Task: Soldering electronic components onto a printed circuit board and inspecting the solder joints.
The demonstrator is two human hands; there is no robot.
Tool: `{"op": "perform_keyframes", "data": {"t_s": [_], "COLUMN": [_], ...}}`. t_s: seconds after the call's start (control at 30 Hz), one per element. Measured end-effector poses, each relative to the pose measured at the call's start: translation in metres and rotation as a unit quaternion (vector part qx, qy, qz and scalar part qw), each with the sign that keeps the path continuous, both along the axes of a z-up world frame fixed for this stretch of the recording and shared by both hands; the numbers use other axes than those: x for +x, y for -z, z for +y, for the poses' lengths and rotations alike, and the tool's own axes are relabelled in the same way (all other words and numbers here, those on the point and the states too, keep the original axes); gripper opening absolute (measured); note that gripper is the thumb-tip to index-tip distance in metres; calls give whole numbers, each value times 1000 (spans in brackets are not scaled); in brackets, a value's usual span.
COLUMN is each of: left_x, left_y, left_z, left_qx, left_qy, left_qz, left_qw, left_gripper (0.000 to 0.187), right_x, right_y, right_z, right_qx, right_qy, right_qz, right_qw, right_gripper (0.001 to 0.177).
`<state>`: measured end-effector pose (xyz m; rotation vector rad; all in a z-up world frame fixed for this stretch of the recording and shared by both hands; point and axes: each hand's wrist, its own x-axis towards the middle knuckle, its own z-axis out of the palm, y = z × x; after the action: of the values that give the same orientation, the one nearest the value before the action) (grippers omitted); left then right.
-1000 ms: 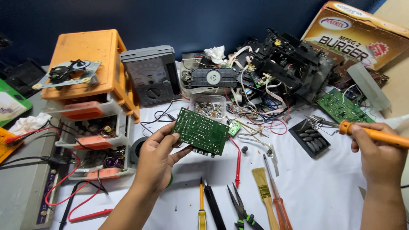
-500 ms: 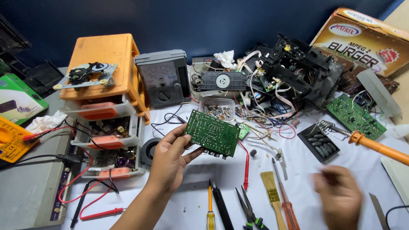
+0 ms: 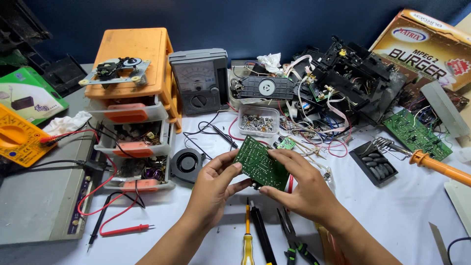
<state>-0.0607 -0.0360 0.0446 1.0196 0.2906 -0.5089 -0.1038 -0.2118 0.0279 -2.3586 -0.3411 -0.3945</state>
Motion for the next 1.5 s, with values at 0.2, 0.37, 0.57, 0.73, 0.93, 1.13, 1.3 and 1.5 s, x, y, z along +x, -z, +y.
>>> {"op": "perform_keyframes", "data": {"t_s": [0.2,0.37,0.57,0.73,0.93,1.13,1.3,1.5], "left_x": [-1,-1,-4,-5,-11,-18,-20,-20], "left_y": [10,25,33,38,36,32,28,34], "left_z": [0,1,3,0,-2,-2,1,1], "left_qx": [-12,-8,17,34,103,201,234,290], "left_qy": [35,16,1,-19,-50,-75,-77,-104], "left_qz": [-47,-61,-155,-183,-258,-360,-426,-504], "left_qw": [998,998,988,982,959,908,871,807], "left_gripper": [49,48,41,35,30,30,37,39], "right_x": [-1,-2,-5,-5,-3,-4,-4,-5], "right_y": [-1,2,-1,7,19,19,20,17], "right_z": [-7,-5,-2,-5,-11,-12,-14,-9], "right_qx": [27,57,123,196,362,391,410,427], "right_qy": [-5,-11,3,29,-56,-39,-49,-63], "right_qz": [47,56,169,262,293,328,332,323], "right_qw": [999,997,978,944,883,859,848,842], "right_gripper": [72,69,74,72,67,75,77,78]}}
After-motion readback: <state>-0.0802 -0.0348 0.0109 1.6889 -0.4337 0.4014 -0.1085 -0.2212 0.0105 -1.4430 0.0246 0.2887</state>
